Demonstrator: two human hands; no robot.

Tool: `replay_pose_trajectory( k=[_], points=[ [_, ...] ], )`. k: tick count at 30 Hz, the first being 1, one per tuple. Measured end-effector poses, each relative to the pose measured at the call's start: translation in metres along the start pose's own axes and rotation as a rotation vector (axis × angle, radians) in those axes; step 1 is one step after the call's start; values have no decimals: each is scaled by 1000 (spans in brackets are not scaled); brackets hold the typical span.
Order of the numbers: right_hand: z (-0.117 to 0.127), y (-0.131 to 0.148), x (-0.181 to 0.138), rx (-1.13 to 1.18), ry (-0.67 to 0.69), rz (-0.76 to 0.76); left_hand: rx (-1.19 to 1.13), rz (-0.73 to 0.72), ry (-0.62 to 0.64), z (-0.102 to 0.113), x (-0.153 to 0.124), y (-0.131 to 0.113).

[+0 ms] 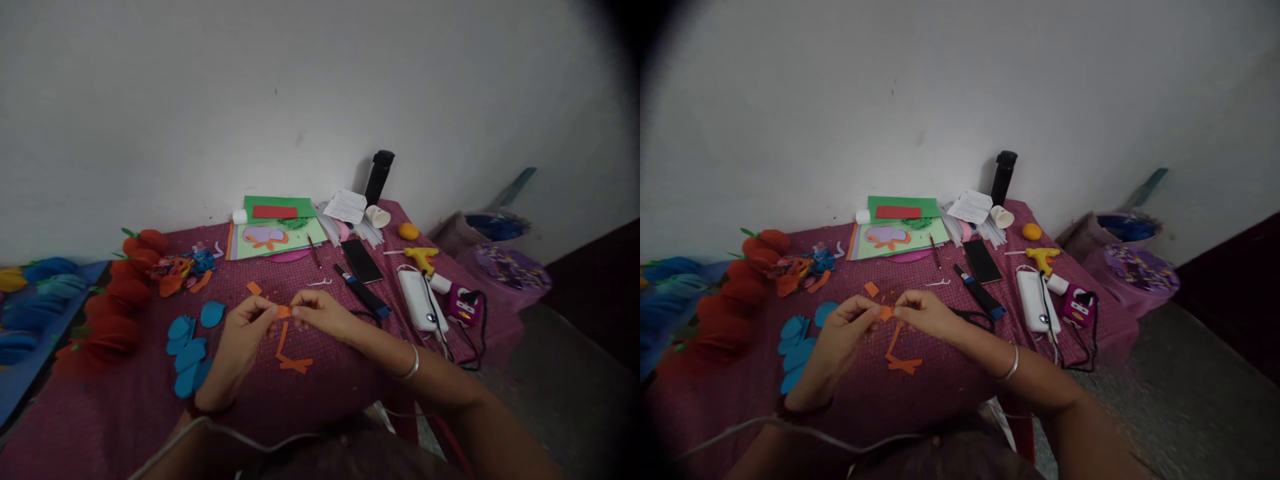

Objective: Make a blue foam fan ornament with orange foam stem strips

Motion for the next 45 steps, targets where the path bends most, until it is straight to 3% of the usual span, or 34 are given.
replay_pose_trajectory(
  k=[7,12,15,18,23,26,31,36,41,45],
  points=[
    [-7,-8,8,129,-17,-88,-136,24,75,-4,-9,6],
    [-13,-9,5,210,51,-138,134,-192,168,-4,-19,-11],
    [-17,-7,3,181,103,-134,290,-352,173,-6,-21,-23],
    [-16,-1,1,138,121,-68,337,-406,146,-6,-21,-29],
    [-3,22,-6,77,33,173,277,-343,134,-6,-20,-23],
    [-1,26,-10,-23,15,222,254,-294,124,-6,-17,-18],
    [8,19,-7,-113,-99,214,232,-247,63,-10,-11,-12],
    [14,7,-2,-50,-174,190,154,-219,-119,-4,-9,-3],
    [11,-12,4,70,-94,50,192,-167,-194,-1,-7,7],
    [14,-20,6,114,-100,-3,15,-17,-168,-5,-2,32]
  ],
)
Point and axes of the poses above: each hand's wrist, its own x-axis towards the middle knuckle, its own z-axis out of the back of the hand, y = z × x, the point moved 9 cm from there along x, towards the middle knuckle, and after that the axes turned 3 degrees about -x, right-handed, at the moved point
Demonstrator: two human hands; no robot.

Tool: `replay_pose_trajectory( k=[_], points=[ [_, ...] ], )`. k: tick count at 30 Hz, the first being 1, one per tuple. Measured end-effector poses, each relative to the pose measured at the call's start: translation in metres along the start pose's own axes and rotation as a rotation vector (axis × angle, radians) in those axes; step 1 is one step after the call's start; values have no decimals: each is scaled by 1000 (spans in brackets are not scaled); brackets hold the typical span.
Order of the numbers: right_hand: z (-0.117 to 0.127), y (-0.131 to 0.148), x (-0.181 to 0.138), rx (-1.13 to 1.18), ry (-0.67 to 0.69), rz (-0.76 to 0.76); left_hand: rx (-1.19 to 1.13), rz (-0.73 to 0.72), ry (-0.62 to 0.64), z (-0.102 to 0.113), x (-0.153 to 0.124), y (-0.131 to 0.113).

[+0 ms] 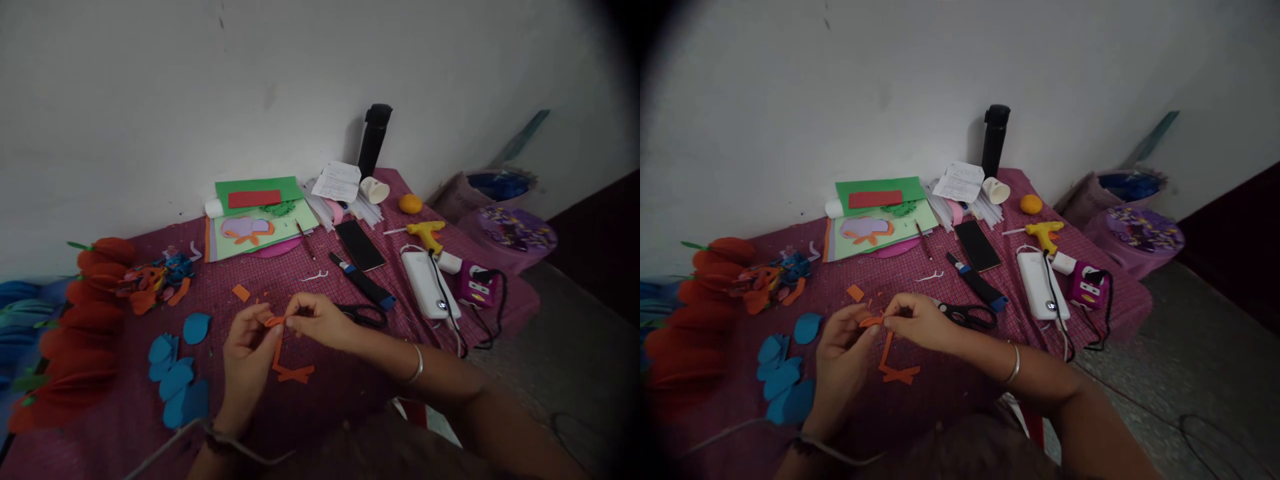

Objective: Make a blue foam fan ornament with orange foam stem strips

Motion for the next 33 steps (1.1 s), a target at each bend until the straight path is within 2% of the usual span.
replay_pose_trajectory(
  k=[4,7,10,13,15,17,20,23,26,29,31,33],
  points=[
    [1,-14,1,37,-73,-42,-269,205,39,-11,-1,31],
    [-7,-25,4,40,-66,-56,-347,245,25,-15,-3,38],
    [-10,-23,5,-16,-22,-47,-393,266,4,-16,-3,37],
    [8,0,-5,-311,18,45,-402,271,-25,-10,-2,32],
    [29,19,-24,-661,18,121,-373,251,-43,0,0,29],
    [53,27,-50,-982,-6,112,-329,233,-44,10,3,28],
    [78,14,-88,-1273,-15,-5,-234,221,7,15,6,27],
    [83,-4,-106,-1419,-34,-55,-139,206,80,9,5,22],
    [81,-12,-102,-1448,-66,-65,-118,210,120,3,0,17],
    [82,-8,-92,-1371,-41,-89,-163,232,128,0,-7,14],
    [83,-6,-87,-1204,1,-125,-216,242,119,0,-11,11],
    [80,-6,-85,-921,52,-167,-255,249,103,2,-14,9]
  ],
)
Point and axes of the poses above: each hand's wrist, its own x-axis towards the middle knuckle, its own z-axis out of the back of the hand, y = z × x, the point moved 9 cm from there along x, towards the middle knuckle, and after that the axes turned 3 degrees about -x, right-handed, at the moved point
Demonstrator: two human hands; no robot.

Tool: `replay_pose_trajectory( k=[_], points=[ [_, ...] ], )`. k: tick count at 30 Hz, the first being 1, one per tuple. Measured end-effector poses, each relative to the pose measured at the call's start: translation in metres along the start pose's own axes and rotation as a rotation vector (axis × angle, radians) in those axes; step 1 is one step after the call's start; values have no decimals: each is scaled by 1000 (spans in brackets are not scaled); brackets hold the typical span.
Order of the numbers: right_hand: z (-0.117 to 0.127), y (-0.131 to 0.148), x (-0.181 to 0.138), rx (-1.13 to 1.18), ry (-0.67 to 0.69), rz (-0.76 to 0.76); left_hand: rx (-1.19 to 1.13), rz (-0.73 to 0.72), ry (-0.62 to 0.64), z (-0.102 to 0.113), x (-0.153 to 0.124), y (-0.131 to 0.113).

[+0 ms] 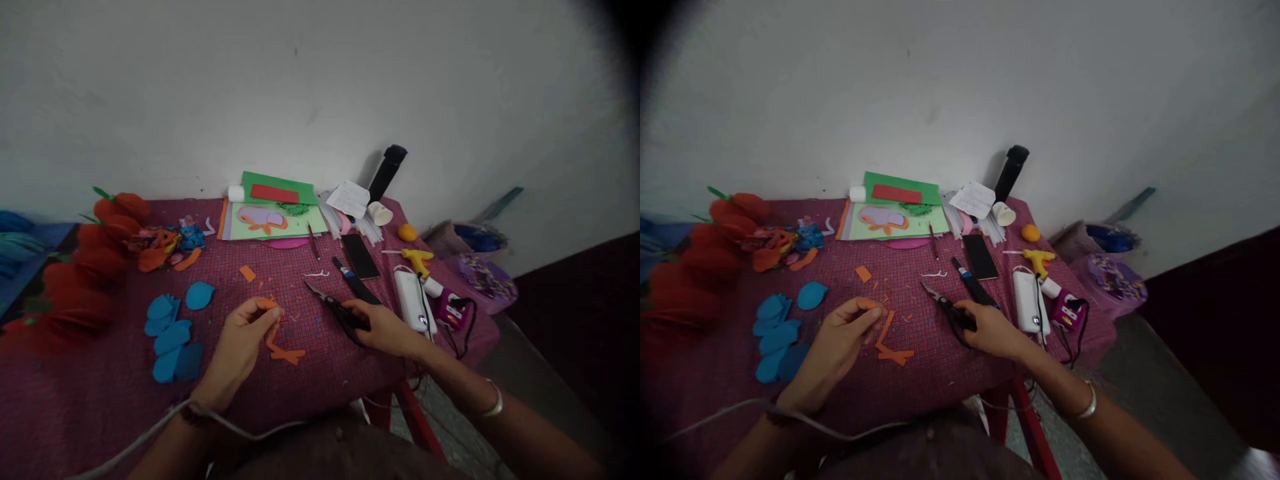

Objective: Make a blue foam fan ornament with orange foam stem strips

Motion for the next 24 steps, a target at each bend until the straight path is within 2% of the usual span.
replay_pose_trajectory(
  k=[4,8,13,18,24],
  points=[
    [-17,16,0,564,120,-2,0,26,16,1,-5,-2],
    [-40,48,-3,814,225,106,83,27,77,0,-9,-5],
    [-61,70,-4,869,264,131,254,-29,117,1,-11,-15],
    [-67,70,0,921,248,92,311,-7,107,6,-8,-12],
    [-64,67,1,858,227,75,280,29,165,3,-2,1]
  ],
)
Point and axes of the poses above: each hand's wrist, its own x-axis towards the middle knuckle, its own z-axis out of the back of the hand, y = z × x, the point moved 9 cm from there along x, towards the middle knuckle, and after that the axes turned 3 degrees about -x, right-handed, at the moved point
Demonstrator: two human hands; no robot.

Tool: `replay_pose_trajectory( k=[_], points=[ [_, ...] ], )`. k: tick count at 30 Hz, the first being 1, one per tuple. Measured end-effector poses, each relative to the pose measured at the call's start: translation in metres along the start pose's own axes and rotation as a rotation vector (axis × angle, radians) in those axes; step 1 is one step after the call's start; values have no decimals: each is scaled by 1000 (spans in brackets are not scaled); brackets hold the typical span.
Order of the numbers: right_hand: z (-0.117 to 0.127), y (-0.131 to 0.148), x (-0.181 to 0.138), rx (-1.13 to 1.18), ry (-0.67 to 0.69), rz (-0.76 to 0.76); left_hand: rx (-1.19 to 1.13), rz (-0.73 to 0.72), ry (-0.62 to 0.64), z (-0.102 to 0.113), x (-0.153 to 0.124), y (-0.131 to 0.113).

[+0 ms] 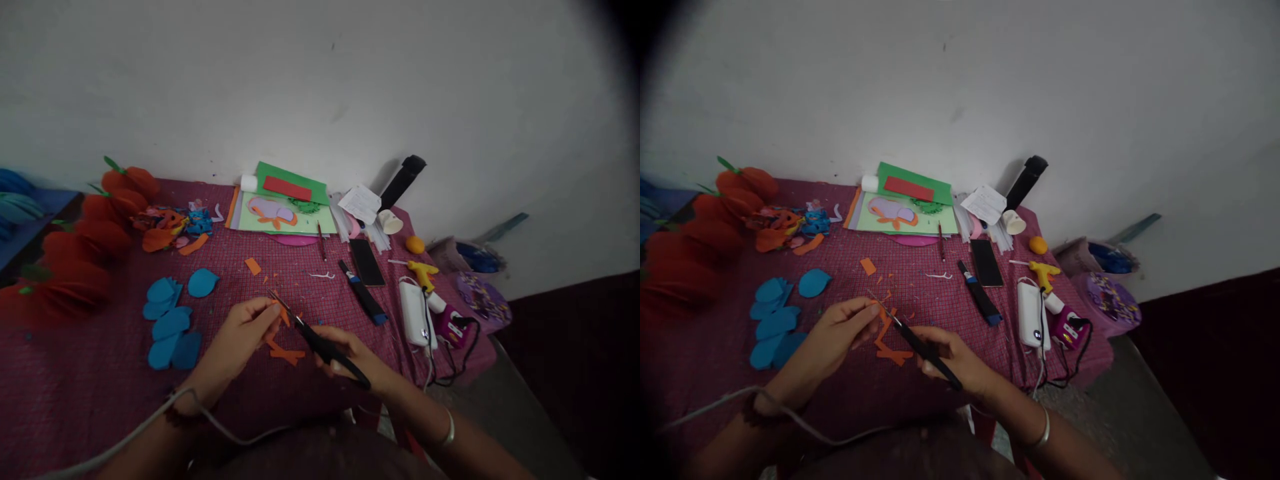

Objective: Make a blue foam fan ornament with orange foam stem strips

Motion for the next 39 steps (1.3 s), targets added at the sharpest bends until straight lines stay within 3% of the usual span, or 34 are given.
replay_pose_trajectory(
  k=[9,20,27,39],
  points=[
    [10,-13,2,-48,-79,-14,-28,39,-25,-3,5,10],
    [13,-9,2,-68,-89,17,26,21,13,-6,10,9],
    [15,-9,3,-86,-71,4,25,87,3,-4,11,7],
    [25,-13,1,-146,-54,-65,-23,194,122,-8,16,15]
  ],
)
Point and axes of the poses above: each hand's wrist, its own x-axis towards the middle knuckle, its own z-axis out of the back of the hand, y = z × x, the point moved 9 cm from there along x, towards the middle knuckle, and after that the axes turned 3 degrees about -x, right-handed, at the moved point
